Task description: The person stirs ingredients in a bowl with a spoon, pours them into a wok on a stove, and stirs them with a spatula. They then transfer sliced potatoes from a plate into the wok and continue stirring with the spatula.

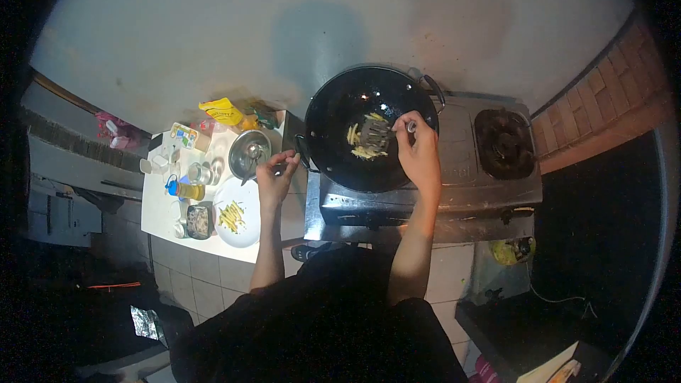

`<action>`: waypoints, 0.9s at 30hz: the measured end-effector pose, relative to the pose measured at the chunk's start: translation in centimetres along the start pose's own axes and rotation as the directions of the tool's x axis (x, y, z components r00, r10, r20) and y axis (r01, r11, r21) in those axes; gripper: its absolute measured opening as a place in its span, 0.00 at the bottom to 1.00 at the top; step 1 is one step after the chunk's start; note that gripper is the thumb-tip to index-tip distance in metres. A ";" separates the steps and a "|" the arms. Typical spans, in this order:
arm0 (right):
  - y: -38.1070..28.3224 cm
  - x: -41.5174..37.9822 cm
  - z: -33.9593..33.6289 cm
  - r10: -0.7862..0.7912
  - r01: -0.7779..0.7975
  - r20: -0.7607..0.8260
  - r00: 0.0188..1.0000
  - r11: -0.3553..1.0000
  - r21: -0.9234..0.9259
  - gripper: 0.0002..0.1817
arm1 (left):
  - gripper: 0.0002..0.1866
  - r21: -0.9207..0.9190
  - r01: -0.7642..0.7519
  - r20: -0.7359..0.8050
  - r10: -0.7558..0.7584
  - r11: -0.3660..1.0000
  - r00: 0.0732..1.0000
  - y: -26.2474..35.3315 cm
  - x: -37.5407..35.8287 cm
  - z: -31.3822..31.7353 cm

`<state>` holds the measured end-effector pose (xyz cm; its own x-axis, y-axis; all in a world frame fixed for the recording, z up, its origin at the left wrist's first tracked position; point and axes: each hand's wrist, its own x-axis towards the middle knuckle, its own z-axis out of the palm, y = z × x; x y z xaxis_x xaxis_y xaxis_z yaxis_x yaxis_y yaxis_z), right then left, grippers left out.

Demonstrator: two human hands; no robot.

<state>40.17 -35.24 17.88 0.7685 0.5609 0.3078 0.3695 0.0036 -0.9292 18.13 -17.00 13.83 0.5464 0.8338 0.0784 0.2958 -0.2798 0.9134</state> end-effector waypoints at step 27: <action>-1.4 0.0 0.2 -0.072 0.073 -0.078 0.994 0.997 0.011 0.02 | 0.13 0.041 -0.051 -0.027 0.053 0.998 0.998 0.9 0.0 -0.1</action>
<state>39.58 -35.04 19.12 0.7784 0.4931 0.3887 0.4187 0.0536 -0.9065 18.32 -17.23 14.68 0.5396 0.8307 0.1372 0.2989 -0.3413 0.8912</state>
